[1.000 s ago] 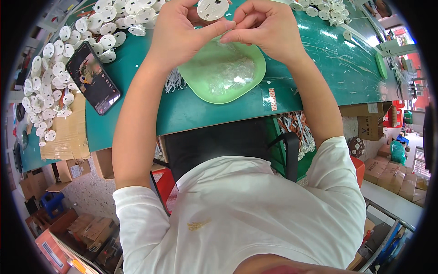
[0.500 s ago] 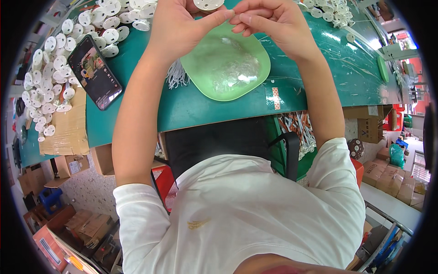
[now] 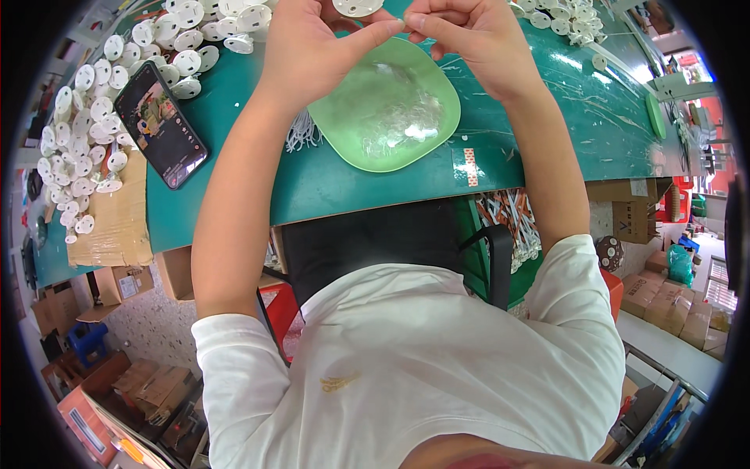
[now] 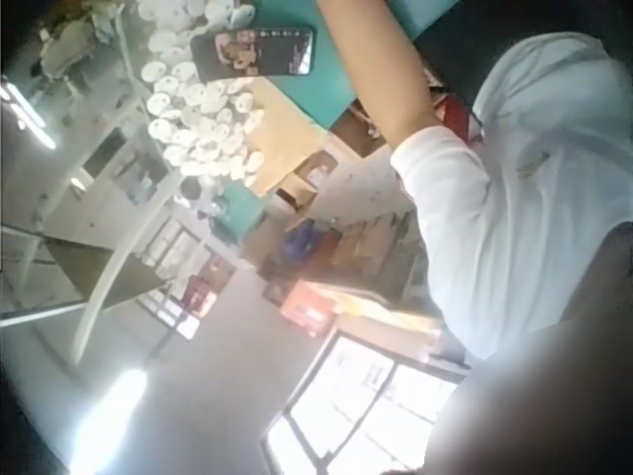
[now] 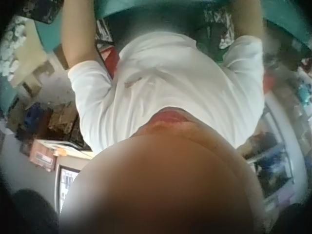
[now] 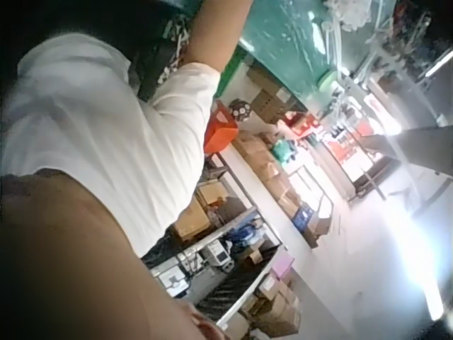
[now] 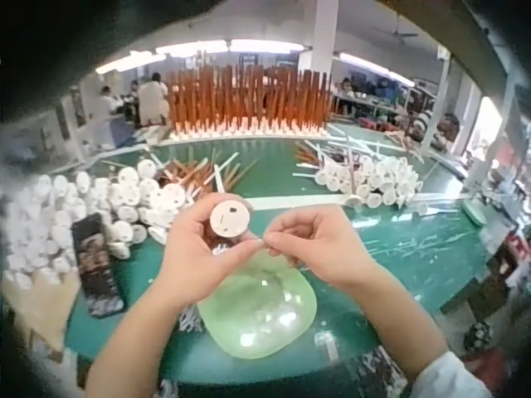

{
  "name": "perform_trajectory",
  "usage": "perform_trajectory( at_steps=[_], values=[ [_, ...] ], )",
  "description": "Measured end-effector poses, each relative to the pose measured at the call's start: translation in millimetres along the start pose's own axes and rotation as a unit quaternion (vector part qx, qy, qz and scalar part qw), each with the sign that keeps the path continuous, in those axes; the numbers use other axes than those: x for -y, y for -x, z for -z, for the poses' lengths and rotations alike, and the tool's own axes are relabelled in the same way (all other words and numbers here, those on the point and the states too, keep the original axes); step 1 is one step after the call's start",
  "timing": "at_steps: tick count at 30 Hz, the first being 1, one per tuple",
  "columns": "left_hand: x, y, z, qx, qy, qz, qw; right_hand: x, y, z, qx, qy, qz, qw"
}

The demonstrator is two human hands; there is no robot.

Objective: The worker bundles together light components and rods using plastic zip ties and places them into a storage box.

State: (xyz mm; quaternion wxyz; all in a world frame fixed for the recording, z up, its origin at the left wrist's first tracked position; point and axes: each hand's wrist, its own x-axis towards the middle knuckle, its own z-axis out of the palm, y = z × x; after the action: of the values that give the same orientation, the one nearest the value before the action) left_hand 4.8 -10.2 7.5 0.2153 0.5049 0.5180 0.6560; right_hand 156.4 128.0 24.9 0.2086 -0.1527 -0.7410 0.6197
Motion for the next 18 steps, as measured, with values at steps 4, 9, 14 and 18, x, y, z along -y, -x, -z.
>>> perform_trajectory(
  at_steps=[4, 9, 14, 18],
  values=[
    [3, -1, 0, -0.013, -0.008, -0.022, 1.0, 4, 1, -2, -0.008, 0.027, -0.024, 0.999],
    [2, -1, 1, -0.016, 0.015, -0.026, 0.999, -1, 5, -10, -0.052, 0.073, 0.056, 0.994],
    [-2, -1, 0, -0.017, 0.032, -0.012, 0.999, 1, 9, -13, -0.069, 0.054, 0.079, 0.993],
    [-3, 0, -3, -0.018, 0.109, 0.008, 0.994, 0, 8, -10, -0.147, -0.044, 0.135, 0.979]
  ],
)
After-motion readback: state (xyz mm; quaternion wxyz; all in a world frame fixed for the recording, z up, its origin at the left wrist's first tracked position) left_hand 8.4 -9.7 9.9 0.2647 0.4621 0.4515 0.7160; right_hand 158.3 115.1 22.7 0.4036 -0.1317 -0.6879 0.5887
